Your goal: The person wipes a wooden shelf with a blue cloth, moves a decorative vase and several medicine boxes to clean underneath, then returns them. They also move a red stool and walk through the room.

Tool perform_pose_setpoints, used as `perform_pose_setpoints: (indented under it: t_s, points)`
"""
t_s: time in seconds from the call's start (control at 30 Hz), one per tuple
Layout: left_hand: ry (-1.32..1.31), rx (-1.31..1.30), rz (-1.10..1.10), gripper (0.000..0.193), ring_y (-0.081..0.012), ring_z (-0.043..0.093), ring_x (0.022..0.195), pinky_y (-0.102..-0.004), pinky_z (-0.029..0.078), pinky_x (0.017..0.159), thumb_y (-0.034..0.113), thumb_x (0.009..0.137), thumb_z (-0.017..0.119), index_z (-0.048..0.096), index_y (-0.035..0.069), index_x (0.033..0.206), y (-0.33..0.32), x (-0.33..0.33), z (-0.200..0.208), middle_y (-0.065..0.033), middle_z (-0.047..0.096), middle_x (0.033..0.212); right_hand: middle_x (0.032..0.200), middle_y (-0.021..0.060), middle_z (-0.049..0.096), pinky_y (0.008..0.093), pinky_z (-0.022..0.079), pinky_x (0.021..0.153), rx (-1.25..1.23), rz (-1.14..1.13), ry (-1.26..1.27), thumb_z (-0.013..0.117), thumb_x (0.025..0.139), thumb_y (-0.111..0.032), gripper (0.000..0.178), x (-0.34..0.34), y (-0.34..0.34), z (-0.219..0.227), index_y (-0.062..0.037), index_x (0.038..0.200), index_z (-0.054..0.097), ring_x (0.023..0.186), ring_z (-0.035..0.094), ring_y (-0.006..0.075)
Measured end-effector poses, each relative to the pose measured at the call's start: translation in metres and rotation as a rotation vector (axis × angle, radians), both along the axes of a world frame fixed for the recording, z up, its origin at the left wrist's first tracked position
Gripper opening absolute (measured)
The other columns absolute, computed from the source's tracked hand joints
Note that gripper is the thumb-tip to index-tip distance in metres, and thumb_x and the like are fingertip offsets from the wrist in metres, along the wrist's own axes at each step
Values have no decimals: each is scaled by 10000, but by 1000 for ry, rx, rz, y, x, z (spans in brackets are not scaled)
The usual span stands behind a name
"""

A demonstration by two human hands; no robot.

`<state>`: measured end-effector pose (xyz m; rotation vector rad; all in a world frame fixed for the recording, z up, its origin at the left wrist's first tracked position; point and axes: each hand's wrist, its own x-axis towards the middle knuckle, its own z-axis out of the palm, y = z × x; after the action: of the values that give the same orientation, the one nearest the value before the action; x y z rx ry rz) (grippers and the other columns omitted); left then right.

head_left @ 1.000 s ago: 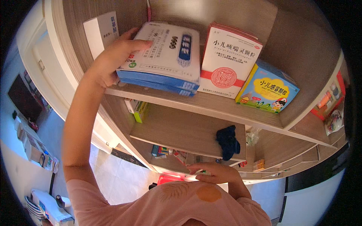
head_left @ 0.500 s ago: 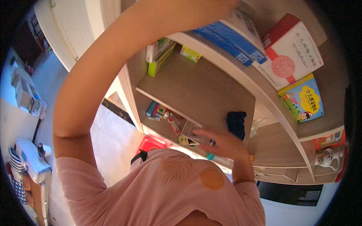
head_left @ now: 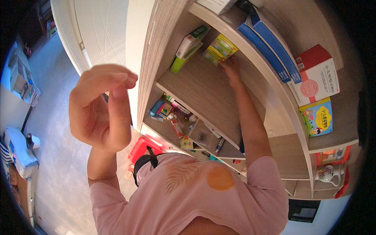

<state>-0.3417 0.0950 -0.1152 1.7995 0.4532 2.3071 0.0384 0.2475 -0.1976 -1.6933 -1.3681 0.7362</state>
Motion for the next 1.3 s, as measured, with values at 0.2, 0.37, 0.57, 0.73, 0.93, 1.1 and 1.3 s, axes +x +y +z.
perform_pose_setpoints:
  t_s: [0.2, 0.37, 0.57, 0.73, 0.93, 1.1, 1.3]
  points:
    - [-23, -233, 32, 103, -201, 567, 710, -271, 457, 637, -91, 819, 469, 509, -50, 905, -10, -16, -40, -150, 578, 783, 1121, 96, 545, 328, 404, 860, 161, -34, 95, 680, 738, -169, 551, 9, 25, -30, -18, 1200, 419, 999, 530, 216]
    - [-91, -341, 46, 78, -186, 559, 713, -269, 449, 659, -70, 831, 484, 513, -42, 898, -15, -17, -56, -139, 580, 781, 1082, 92, 570, 344, 381, 881, 95, -41, 0, 678, 756, -199, 512, 10, 31, -28, -28, 1180, 447, 975, 543, 218]
    - [-50, -381, 91, 94, -188, 556, 720, -275, 457, 637, -63, 856, 431, 498, -19, 904, -19, -19, -65, -135, 575, 798, 1071, 80, 588, 327, 398, 830, 197, -17, 168, 683, 761, -225, 449, 13, 36, -31, -29, 1128, 514, 987, 541, 181]
    - [-12, -401, 115, 83, -187, 552, 719, -276, 456, 638, -54, 859, 438, 498, -17, 903, -19, -14, -67, -129, 571, 789, 1086, 96, 582, 304, 424, 831, 183, 131, -105, 693, 754, -211, 429, 25, 38, -25, -23, 1106, 535, 980, 548, 184]
    - [-90, -423, 11, 83, -177, 548, 715, -264, 443, 655, -71, 836, 473, 510, -27, 897, -17, 1, -66, -135, 582, 786, 1118, 127, 562, 325, 409, 894, 77, 110, -117, 715, 741, -279, 536, 30, 41, -20, -16, 1160, 509, 1025, 530, 223]
    - [-32, -408, -49, 92, -169, 546, 703, -254, 444, 630, -67, 839, 462, 515, -21, 898, -13, 16, -58, -132, 570, 784, 1150, 125, 544, 329, 392, 923, 78, 151, 24, 719, 737, -276, 564, 36, 5, -7, -24, 1185, 488, 1062, 506, 220]
    - [74, -429, -176, 75, -169, 555, 706, -264, 464, 628, -38, 846, 481, 520, -14, 905, -1, 43, -57, -131, 569, 832, 1187, 123, 522, 334, 371, 957, -187, 346, 174, 725, 732, -273, 599, 14, -99, 34, -34, 1215, 462, 1105, 477, 217]
